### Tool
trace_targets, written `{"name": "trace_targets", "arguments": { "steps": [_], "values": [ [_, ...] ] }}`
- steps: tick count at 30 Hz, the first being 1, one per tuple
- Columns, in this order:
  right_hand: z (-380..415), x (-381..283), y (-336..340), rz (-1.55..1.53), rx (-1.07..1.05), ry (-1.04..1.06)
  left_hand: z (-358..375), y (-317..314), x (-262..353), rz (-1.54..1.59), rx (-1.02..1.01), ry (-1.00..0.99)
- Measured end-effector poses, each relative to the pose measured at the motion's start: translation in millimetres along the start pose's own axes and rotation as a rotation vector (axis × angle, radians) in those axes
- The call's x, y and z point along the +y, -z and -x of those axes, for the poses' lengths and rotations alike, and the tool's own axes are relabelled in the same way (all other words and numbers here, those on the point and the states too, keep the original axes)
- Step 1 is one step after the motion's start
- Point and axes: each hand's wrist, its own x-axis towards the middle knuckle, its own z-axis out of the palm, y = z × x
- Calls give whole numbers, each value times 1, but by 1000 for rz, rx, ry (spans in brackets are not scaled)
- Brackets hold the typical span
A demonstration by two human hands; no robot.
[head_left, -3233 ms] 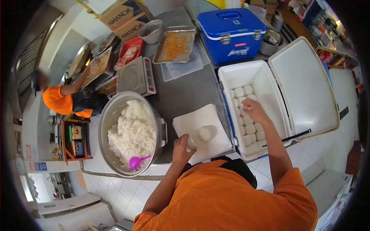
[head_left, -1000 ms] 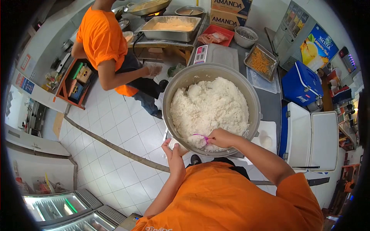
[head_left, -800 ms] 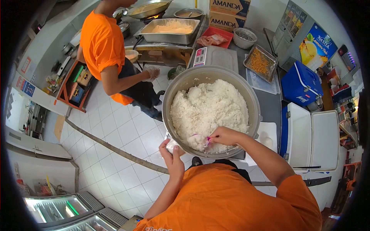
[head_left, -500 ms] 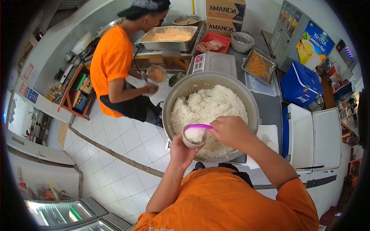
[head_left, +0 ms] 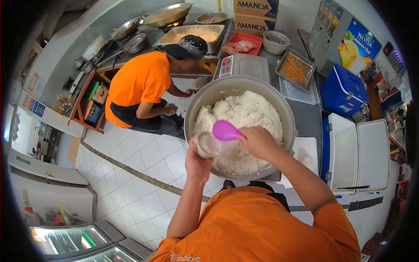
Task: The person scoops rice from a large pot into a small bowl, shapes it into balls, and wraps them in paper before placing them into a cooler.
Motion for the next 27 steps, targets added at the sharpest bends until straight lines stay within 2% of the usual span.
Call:
{"name": "trace_targets", "arguments": {
  "steps": [2, 5, 7, 8, 10, 11, 13, 16, 20, 22, 26, 27],
  "values": [
    [-14, 5, -18, 108, 75, -16, -1, 16, 13, 14, 108, -115],
    [-47, 26, -76, 246, 84, 85, 14, 22, 42, 63, 88, -213],
    [-49, 26, -107, 265, -113, 215, 25, 19, 57, 93, 77, -185],
    [-46, 24, -116, 260, -123, 216, 30, 21, 61, 76, 109, -177],
    [-37, 13, -120, 331, -197, 373, 41, 14, 65, 53, 246, -158],
    [-37, 15, -117, 328, -205, 376, 43, 19, 65, 55, 255, -157],
    [-37, 28, -104, 316, -294, 431, 49, 33, 65, 26, 153, -104],
    [-30, 37, -91, 342, -356, 497, 50, 42, 61, -10, 132, -49],
    [-22, 49, -80, 340, -454, 460, 49, 36, 57, -65, 53, -48],
    [-21, 61, -87, 113, -525, 299, 45, 27, 54, -92, 114, -47],
    [-3, 78, -89, 3, -560, 288, 35, 18, 50, -150, 96, -59],
    [4, 80, -83, -95, -549, 244, 33, 19, 50, -148, 27, -52]
  ]
}}
